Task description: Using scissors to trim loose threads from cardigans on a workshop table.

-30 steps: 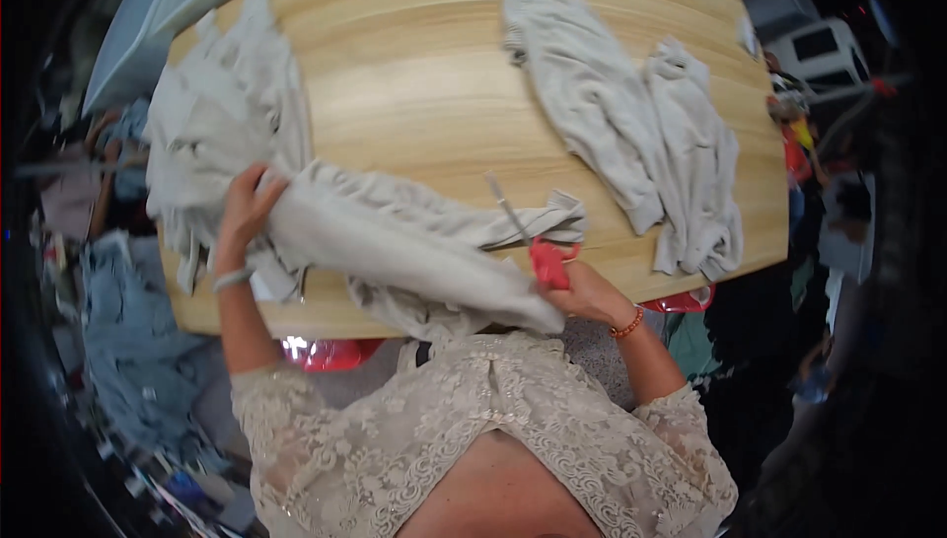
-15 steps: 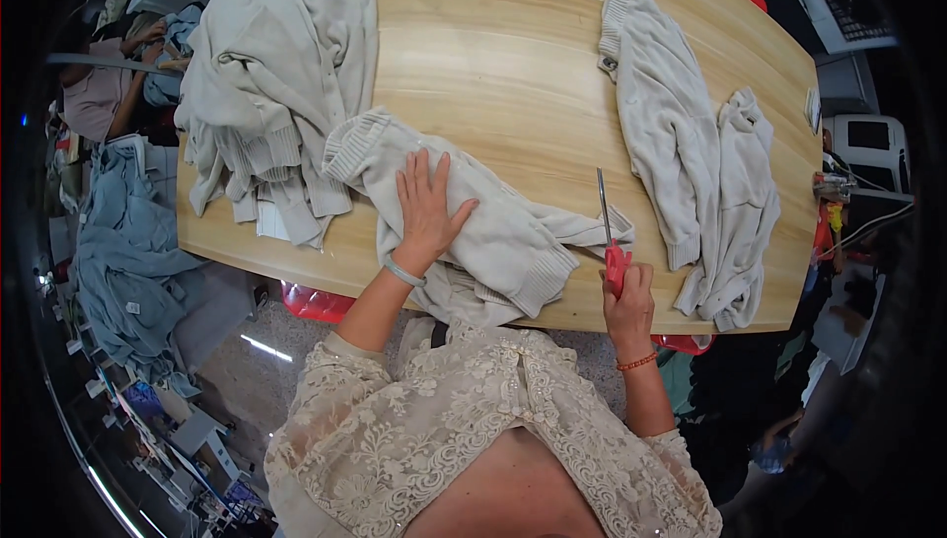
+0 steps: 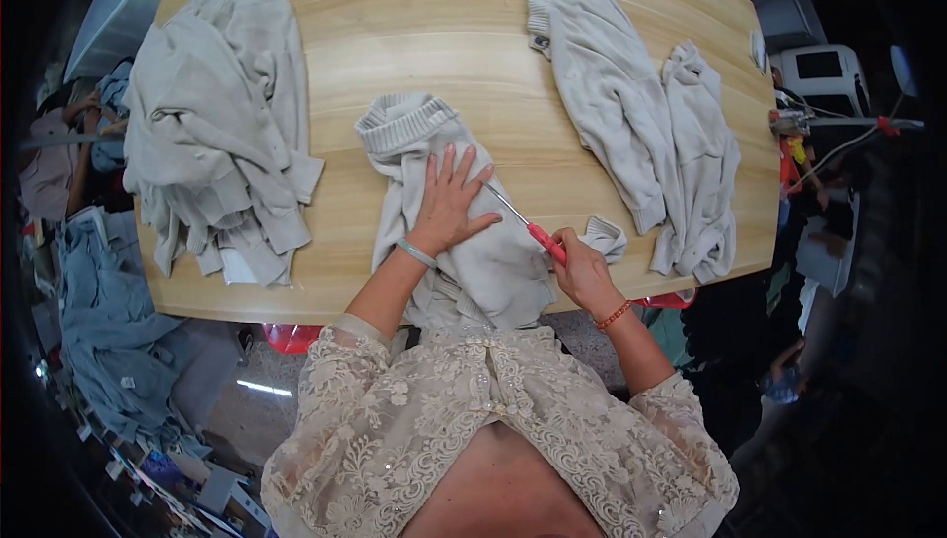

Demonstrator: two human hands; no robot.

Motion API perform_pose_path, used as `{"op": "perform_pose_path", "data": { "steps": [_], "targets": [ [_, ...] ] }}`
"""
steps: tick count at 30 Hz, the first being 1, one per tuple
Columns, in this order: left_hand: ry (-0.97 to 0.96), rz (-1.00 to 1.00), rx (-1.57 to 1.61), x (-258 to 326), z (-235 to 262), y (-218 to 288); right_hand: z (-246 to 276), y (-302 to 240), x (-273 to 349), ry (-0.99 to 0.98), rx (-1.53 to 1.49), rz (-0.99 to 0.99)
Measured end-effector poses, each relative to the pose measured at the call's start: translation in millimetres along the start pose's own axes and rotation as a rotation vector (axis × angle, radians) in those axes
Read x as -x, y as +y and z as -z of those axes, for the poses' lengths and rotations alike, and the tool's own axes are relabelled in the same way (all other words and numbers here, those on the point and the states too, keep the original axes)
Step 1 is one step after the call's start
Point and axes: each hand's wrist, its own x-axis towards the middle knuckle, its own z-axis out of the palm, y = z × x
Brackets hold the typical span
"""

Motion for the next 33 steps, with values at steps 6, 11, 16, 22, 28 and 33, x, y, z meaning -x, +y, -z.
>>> {"op": "perform_pose_path", "data": {
  "steps": [6, 11, 16, 22, 28, 33],
  "targets": [
    [-0.053, -0.065, -0.024, -18, 5, -14, 12, -18, -21, -0.022, 0.037, -0.002],
    [-0.054, -0.085, -0.039, -34, 6, -21, 14, -40, -91, 0.114, 0.089, 0.047],
    [-0.072, -0.076, -0.068, -39, 4, -35, 26, -24, -59, 0.022, 0.106, 0.041],
    [-0.047, -0.097, -0.109, -53, 8, -46, 23, -11, -10, -0.096, 0.084, -0.039],
    [-0.068, -0.111, -0.144, -65, 8, -47, 24, -22, -50, 0.038, 0.033, 0.003],
    [-0.043, -0.119, -0.193, -72, 6, -55, 19, -3, -6, -0.087, 0.026, -0.037]
  ]
}}
